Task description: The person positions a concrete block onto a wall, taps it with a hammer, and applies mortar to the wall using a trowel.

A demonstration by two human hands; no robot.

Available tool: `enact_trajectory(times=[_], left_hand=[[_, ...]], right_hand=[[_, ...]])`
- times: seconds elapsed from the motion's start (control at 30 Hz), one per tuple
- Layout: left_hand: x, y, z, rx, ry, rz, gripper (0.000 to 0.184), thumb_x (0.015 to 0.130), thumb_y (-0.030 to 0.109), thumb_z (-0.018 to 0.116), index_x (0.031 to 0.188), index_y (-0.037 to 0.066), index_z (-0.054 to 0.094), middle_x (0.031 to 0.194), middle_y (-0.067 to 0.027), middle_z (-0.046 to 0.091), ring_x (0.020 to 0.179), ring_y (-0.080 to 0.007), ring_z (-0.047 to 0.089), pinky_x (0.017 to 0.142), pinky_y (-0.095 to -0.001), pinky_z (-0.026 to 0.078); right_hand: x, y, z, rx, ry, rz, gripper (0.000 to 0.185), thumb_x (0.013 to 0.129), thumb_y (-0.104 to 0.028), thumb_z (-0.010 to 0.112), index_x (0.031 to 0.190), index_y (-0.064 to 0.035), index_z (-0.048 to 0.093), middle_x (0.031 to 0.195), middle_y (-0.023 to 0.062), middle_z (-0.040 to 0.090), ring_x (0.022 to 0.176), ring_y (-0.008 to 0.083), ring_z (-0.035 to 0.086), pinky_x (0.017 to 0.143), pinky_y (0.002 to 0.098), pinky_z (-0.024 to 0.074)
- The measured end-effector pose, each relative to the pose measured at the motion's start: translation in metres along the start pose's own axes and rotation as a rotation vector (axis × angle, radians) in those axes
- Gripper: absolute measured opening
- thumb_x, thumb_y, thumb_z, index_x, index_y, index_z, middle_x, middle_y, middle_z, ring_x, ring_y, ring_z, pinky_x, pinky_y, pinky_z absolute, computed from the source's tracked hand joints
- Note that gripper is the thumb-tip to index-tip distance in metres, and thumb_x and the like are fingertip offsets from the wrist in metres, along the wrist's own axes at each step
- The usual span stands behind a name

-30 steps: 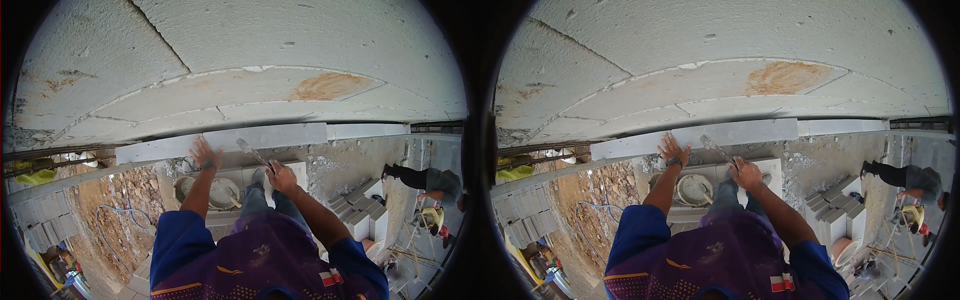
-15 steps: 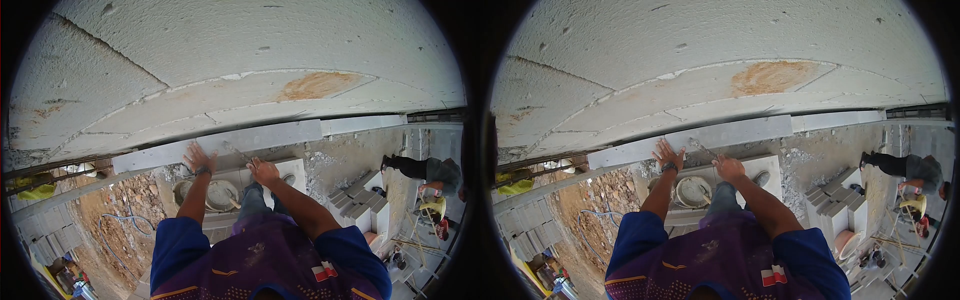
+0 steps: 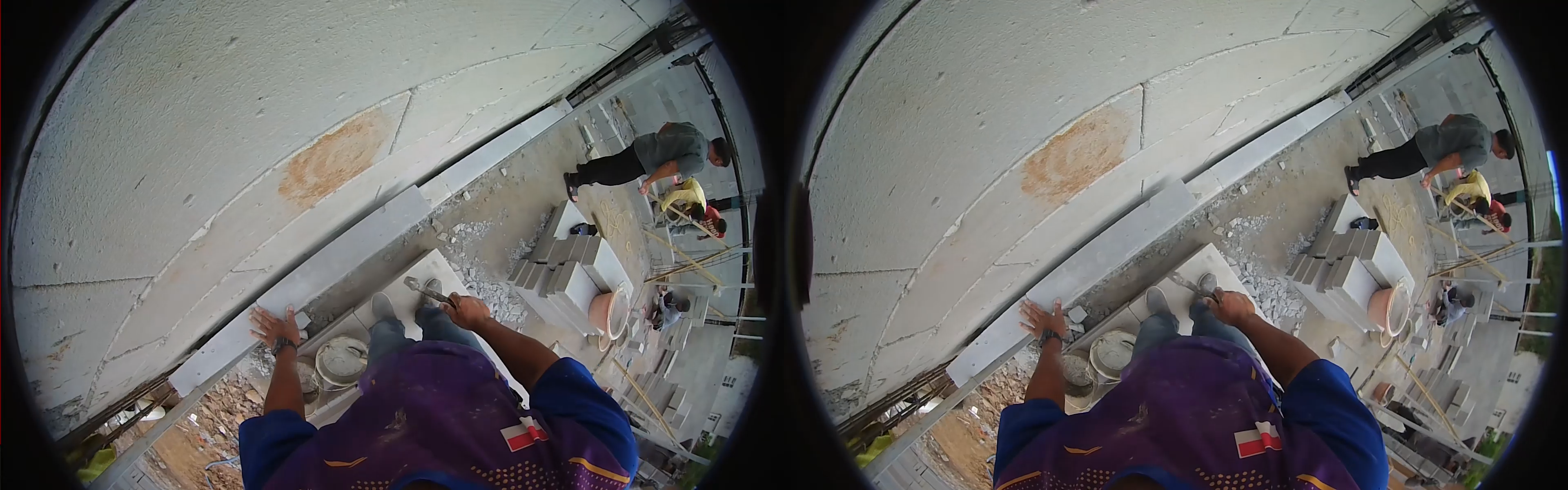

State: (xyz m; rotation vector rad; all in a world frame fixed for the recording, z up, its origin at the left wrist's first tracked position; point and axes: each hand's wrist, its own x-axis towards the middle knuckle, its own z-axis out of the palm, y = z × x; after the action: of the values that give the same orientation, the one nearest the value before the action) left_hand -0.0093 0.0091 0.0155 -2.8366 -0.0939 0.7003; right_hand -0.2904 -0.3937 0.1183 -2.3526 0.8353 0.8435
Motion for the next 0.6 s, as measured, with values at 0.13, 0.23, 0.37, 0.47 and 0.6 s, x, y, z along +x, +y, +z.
enact_trajectory(times=[0.13, 0.23, 0.37, 0.47, 0.6], left_hand=[[-0.001, 0.009, -0.002, -0.058, 0.045, 0.01, 0.11, 0.093, 0.079, 0.03, 0.16, -0.001, -0.003, 0.169, -0.0212, -0.003, 0.157, -0.0353, -0.001, 0.122, -0.0609, 0.004], [-0.003, 0.031, -0.008, -0.082, 0.041, 0.031, 0.11, 0.093, 0.079, 0.031, 0.16, -0.001, -0.004, 0.169, -0.021, -0.005, 0.157, -0.0358, -0.001, 0.123, -0.0604, 0.005], [-0.011, 0.062, -0.019, -0.067, 0.054, 0.145, 0.11, 0.093, 0.079, 0.033, 0.16, 0.001, -0.004, 0.168, -0.0205, -0.007, 0.156, -0.0361, -0.001, 0.123, -0.0602, 0.005], [-0.016, 0.086, -0.028, -0.058, 0.016, 0.225, 0.107, 0.094, 0.075, 0.037, 0.161, 0.002, -0.003, 0.168, -0.0207, -0.006, 0.156, -0.0359, -0.002, 0.123, -0.0602, 0.006], [-0.033, 0.126, -0.041, -0.051, 0.024, 0.412, 0.103, 0.095, 0.068, 0.045, 0.161, 0.002, 0.002, 0.169, -0.02, -0.003, 0.157, -0.0353, 0.0, 0.123, -0.0603, 0.008]], right_hand=[[-0.036, 0.077, 0.021, 0.082, 0.057, 0.308, 0.055, 0.098, -0.054, 0.05, 0.116, -0.0039, 0.064, 0.104, 0.0264, 0.07, 0.104, 0.0452, 0.066, 0.091, 0.0534, 0.0504], [-0.057, 0.119, 0.049, 0.242, 0.105, 0.567, 0.061, 0.096, -0.055, 0.054, 0.113, 0.0024, 0.066, 0.109, 0.0284, 0.069, 0.108, 0.044, 0.066, 0.094, 0.0513, 0.0508], [-0.071, 0.18, 0.11, 0.525, 0.158, 0.876, 0.064, 0.092, -0.055, 0.063, 0.096, 0.0093, 0.067, 0.083, 0.0248, 0.068, 0.08, 0.036, 0.07, 0.072, 0.047, 0.0542], [-0.09, 0.182, 0.108, 0.629, 0.073, 0.931, 0.064, 0.09, -0.053, 0.066, 0.09, 0.0107, 0.067, 0.071, 0.02, 0.066, 0.067, 0.0302, 0.071, 0.06, 0.0445, 0.0546], [-0.127, 0.184, 0.116, 0.491, 0.053, 0.842, 0.069, 0.087, -0.058, 0.067, 0.093, 0.0104, 0.07, 0.08, 0.023, 0.07, 0.07, 0.0324, 0.072, 0.066, 0.0442, 0.0558]])
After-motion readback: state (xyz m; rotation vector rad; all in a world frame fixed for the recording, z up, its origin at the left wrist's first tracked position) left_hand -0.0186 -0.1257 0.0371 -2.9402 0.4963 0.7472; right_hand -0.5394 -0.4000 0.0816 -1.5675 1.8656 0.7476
